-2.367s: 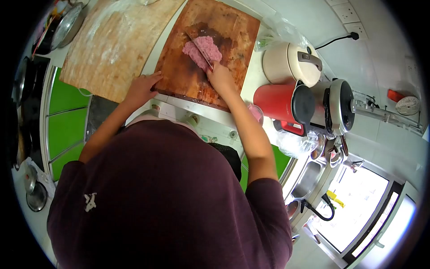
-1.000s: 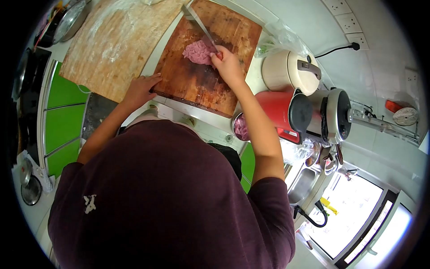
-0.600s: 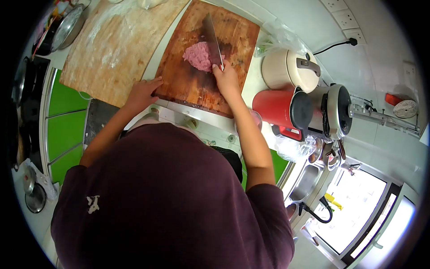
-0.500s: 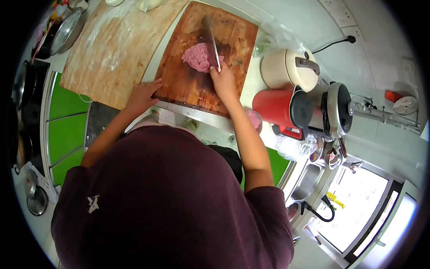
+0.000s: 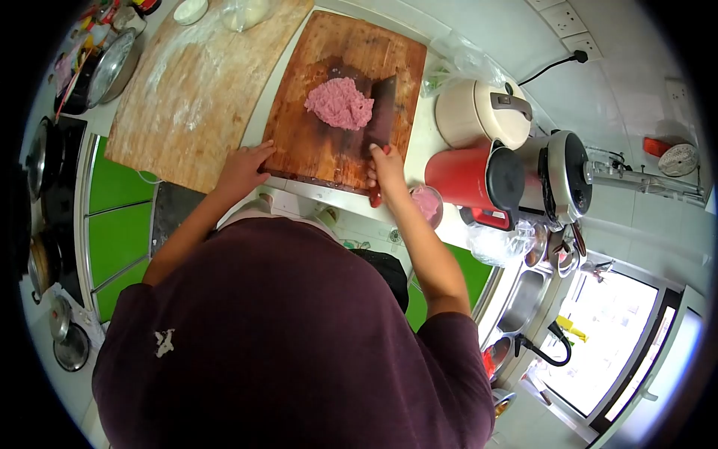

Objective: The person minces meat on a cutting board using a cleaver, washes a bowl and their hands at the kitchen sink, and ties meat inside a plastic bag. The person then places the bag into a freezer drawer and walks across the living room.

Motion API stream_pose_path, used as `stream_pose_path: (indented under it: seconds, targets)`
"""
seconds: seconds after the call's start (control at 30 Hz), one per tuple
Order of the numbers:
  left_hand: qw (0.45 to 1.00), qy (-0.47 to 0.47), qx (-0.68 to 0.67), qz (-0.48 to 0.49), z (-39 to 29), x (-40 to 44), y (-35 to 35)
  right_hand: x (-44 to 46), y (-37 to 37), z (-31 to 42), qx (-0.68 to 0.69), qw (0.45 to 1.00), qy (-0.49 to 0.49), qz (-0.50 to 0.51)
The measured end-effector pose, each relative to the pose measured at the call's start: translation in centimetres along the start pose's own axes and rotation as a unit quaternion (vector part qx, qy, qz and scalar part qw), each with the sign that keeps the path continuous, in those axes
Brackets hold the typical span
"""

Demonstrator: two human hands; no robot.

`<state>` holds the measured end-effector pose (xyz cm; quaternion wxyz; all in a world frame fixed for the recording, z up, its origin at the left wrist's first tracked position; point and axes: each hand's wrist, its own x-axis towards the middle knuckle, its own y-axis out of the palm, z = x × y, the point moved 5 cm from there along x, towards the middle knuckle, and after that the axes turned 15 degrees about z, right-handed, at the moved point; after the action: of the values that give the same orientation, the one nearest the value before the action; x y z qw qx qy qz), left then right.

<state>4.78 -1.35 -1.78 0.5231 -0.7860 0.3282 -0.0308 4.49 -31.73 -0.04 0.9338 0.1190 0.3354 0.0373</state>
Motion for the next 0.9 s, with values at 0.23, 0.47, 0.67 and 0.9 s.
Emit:
stream_pose_path:
  seconds: [0.23,0.47,0.67,0.9]
  targets:
    - [1.000,-0.004,0.017,-0.002,0.0,-0.1,0.2,2.9,3.5,3.4,-0.024,0.996,-0.076,0.042]
    - [1.000,-0.009,0.009,-0.003,0.0,-0.2,0.2,3.6,3.2,4.6,-0.167,0.981,-0.098,0.012]
    - [1.000,-0.004,0.022,0.000,0.2,-0.1,0.3,5.9,1.8,2.9,-0.320,0.947,0.001,0.018]
    - [1.000,-0.009,0.009,0.005,0.1,-0.1,0.6,5.7,2.8,3.0,-0.464,0.885,-0.040,0.001]
